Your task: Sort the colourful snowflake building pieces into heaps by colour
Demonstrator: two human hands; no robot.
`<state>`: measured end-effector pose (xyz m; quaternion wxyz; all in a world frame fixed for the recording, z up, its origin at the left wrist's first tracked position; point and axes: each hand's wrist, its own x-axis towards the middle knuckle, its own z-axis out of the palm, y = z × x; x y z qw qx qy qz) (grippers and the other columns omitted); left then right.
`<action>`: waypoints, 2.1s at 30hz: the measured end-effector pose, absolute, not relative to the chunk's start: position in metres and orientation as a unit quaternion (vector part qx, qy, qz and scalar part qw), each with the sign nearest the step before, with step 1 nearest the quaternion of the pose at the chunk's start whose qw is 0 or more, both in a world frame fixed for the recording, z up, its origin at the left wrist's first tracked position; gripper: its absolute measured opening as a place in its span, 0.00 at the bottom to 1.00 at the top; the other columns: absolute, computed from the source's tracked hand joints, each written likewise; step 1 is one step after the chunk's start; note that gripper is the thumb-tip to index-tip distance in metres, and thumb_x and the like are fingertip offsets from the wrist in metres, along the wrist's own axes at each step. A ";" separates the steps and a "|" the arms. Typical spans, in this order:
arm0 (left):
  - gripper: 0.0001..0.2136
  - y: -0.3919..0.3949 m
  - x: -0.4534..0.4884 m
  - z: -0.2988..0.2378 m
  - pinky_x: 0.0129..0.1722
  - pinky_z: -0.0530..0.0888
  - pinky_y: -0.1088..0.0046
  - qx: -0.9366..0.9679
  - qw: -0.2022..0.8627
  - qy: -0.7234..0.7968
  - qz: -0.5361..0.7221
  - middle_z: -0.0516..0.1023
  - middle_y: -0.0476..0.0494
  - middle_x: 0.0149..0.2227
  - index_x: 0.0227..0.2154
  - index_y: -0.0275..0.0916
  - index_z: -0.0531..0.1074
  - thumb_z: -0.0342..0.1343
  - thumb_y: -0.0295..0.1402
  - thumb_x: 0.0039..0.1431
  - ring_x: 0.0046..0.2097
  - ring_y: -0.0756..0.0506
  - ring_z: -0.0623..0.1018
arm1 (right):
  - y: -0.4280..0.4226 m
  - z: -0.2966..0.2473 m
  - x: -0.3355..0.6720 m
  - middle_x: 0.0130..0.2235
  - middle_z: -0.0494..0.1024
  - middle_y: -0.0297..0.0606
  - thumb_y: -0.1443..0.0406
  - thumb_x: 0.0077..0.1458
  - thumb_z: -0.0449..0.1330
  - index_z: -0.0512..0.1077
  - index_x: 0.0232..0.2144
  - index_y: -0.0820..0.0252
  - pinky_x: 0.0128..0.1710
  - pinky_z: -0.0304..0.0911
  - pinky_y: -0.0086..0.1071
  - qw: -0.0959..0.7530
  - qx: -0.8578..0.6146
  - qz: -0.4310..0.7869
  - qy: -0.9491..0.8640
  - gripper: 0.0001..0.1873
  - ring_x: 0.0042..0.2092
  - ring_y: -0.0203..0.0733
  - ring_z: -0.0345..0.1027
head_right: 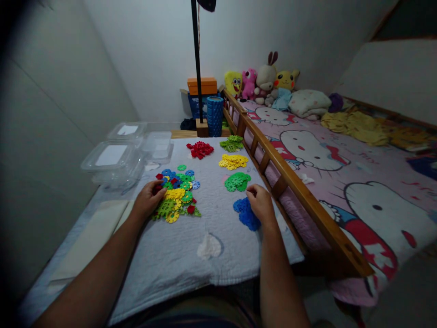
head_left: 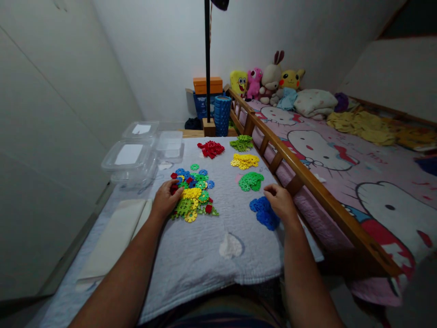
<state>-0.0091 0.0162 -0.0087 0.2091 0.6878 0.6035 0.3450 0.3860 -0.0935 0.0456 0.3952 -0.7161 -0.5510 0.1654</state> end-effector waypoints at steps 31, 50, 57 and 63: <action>0.21 0.017 -0.010 -0.014 0.53 0.72 0.59 0.682 0.221 0.588 0.376 0.77 0.39 0.48 0.49 0.39 0.72 0.52 0.46 0.58 0.48 0.40 0.76 | 0.004 0.012 0.247 0.31 0.74 0.32 0.68 0.50 0.57 0.68 0.30 0.56 0.39 0.59 0.31 0.399 -0.652 0.243 -0.597 0.02 0.35 0.39 0.65; 0.23 0.017 -0.010 -0.013 0.53 0.72 0.60 0.688 0.212 0.592 0.361 0.77 0.38 0.48 0.50 0.38 0.72 0.52 0.47 0.57 0.48 0.40 0.76 | -0.108 0.045 0.415 0.27 0.76 0.36 0.56 0.44 0.59 0.76 0.27 0.61 0.33 0.60 0.33 0.378 -0.706 0.304 -0.517 0.14 0.31 0.41 0.67; 0.23 0.016 -0.010 -0.012 0.51 0.73 0.60 0.681 0.220 0.594 0.368 0.77 0.39 0.46 0.49 0.38 0.72 0.52 0.47 0.56 0.45 0.40 0.77 | -0.105 0.029 0.420 0.35 0.79 0.41 0.59 0.44 0.58 0.77 0.30 0.59 0.43 0.64 0.37 0.365 -0.740 0.192 -0.531 0.13 0.40 0.47 0.71; 0.23 0.017 -0.010 -0.013 0.51 0.73 0.60 0.679 0.222 0.595 0.368 0.77 0.39 0.47 0.49 0.38 0.72 0.53 0.47 0.56 0.45 0.40 0.77 | -0.093 0.044 0.387 0.37 0.79 0.42 0.61 0.51 0.57 0.76 0.33 0.60 0.45 0.64 0.38 0.399 -0.724 0.115 -0.551 0.11 0.41 0.45 0.71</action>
